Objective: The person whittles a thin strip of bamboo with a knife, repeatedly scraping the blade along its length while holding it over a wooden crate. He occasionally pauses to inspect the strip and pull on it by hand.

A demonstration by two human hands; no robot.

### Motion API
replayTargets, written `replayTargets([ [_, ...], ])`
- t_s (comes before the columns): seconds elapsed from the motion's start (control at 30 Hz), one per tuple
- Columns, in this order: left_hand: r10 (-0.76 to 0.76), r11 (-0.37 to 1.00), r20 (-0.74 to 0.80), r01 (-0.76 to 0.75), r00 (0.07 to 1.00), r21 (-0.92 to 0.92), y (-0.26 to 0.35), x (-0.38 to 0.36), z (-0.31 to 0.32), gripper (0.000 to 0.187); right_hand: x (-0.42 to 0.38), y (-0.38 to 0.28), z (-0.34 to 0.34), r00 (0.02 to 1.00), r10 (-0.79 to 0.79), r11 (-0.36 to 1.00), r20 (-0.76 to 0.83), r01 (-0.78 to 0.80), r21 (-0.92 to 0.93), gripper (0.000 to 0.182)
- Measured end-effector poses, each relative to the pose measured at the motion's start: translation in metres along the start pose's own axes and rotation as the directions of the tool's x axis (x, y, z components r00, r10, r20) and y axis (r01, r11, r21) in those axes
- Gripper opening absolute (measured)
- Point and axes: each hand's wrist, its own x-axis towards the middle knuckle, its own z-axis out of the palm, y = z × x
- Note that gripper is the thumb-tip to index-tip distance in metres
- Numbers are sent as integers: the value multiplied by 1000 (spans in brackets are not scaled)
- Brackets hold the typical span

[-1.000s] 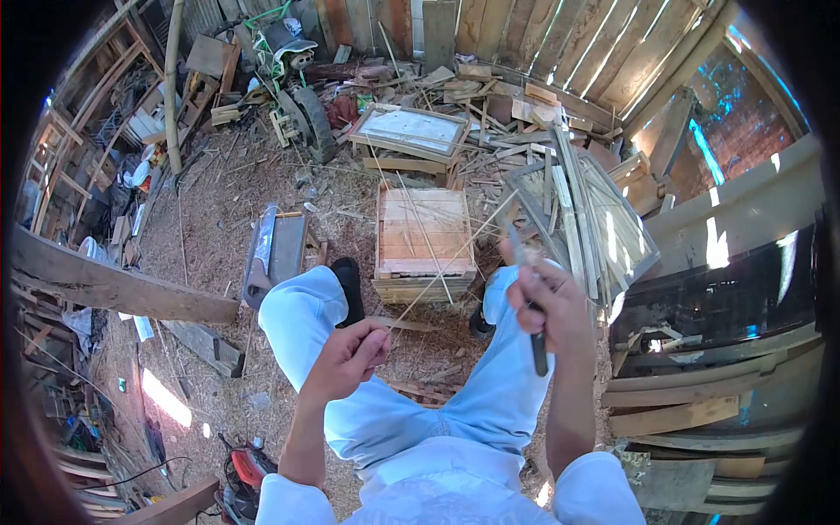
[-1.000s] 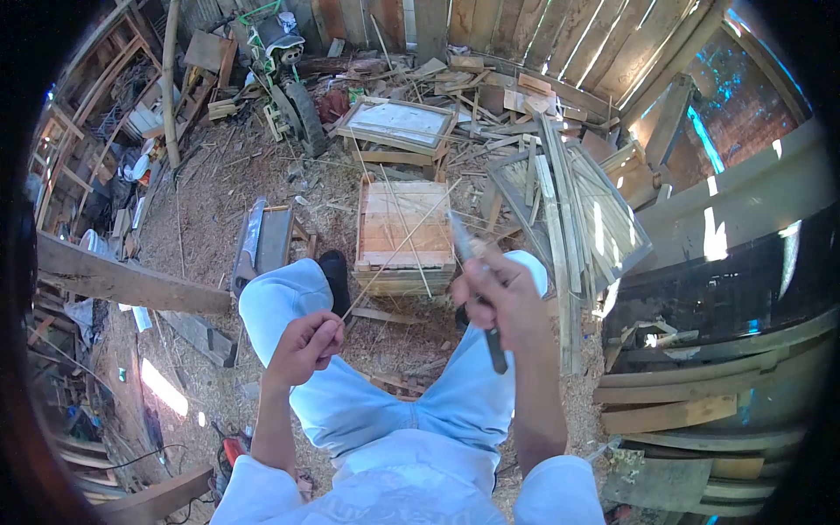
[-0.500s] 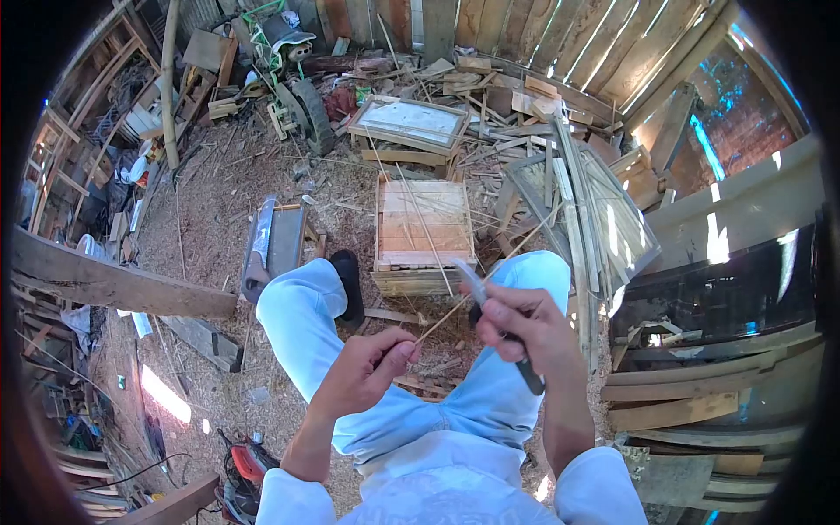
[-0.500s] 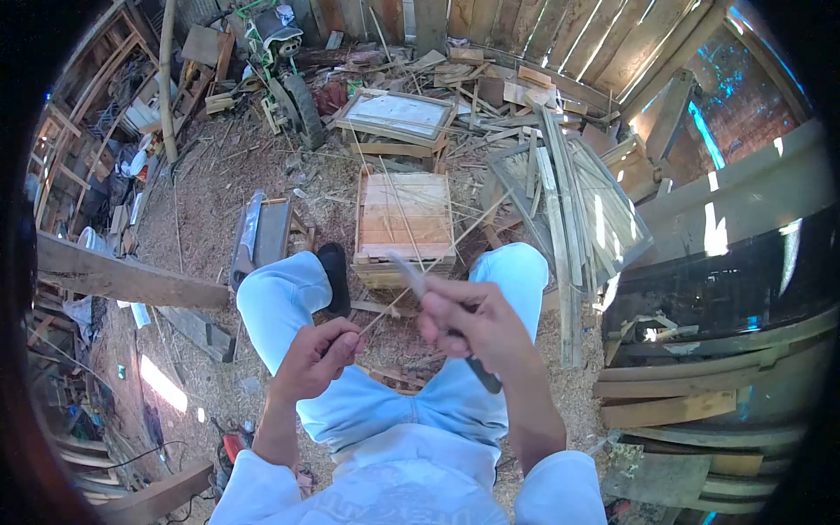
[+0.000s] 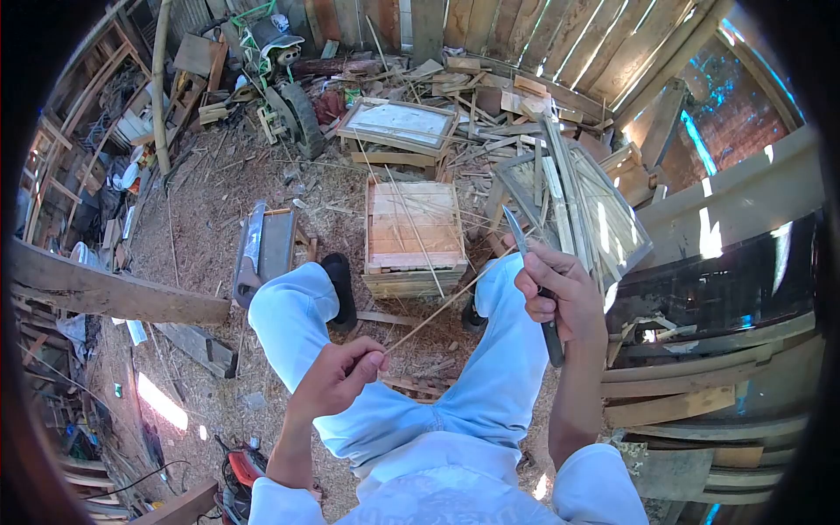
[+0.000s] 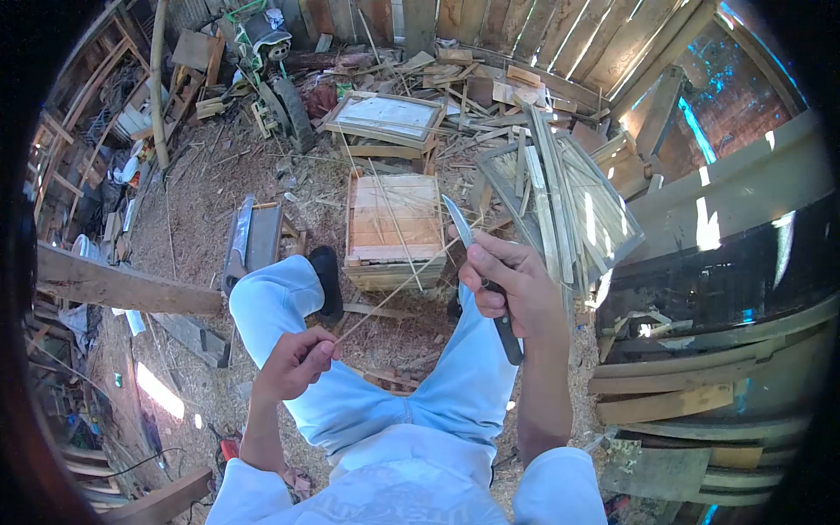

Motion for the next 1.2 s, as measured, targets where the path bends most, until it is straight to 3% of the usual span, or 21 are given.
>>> replayTargets([
  [0.2, 108, 990, -62, -102, 992, 94, 3, 9, 4, 14, -2, 11, 22, 999, -11, 998, -45, 8, -70, 36],
  [0.3, 135, 988, -49, -131, 990, 79, 4, 10, 3, 14, -2, 21, 25, 997, 46, 996, 67, -41, -85, 35],
  [0.37, 120, 989, -35, -116, 992, 90, 2, 7, -4, 14, 3, 6, 10, 995, 12, 999, -101, -17, -49, 34],
  [0.4, 111, 989, -18, -109, 994, 99, 0, 6, -7, 14, 8, 1, 1, 999, -1, 998, -44, 3, 57, 35],
  [0.57, 69, 996, -73, -64, 995, 60, -8, 7, -9, 14, 13, 2, -3, 999, 22, 999, 24, -23, 29, 35],
  [0.7, 126, 984, -139, -107, 982, 141, -14, 10, -8, 14, 13, 12, 15, 999, 34, 998, -12, -35, -51, 36],
  [0.83, 139, 981, -111, -122, 984, 149, -6, 4, -13, 14, 14, 4, -2, 997, -20, 999, -69, 23, 47, 35],
  [0.9, 145, 987, -121, -135, 982, 89, -12, 3, -16, 12, 10, 0, -3, 993, -70, 995, -92, 77, 68, 35],
  [1.0, 207, 978, -221, -203, 953, 41, -10, 15, 0, 12, -3, 11, 17, 999, -26, 1000, -38, 26, 15, 39],
  [1.1, 177, 983, -207, -182, 962, -3, 0, 22, 6, 12, -6, 24, 30, 1000, -5, 997, 29, 3, 74, 41],
  [1.2, 163, 977, -216, -188, 963, -105, 6, 26, 11, 12, -5, 32, 32, 997, -79, 993, 13, 77, 92, 43],
])
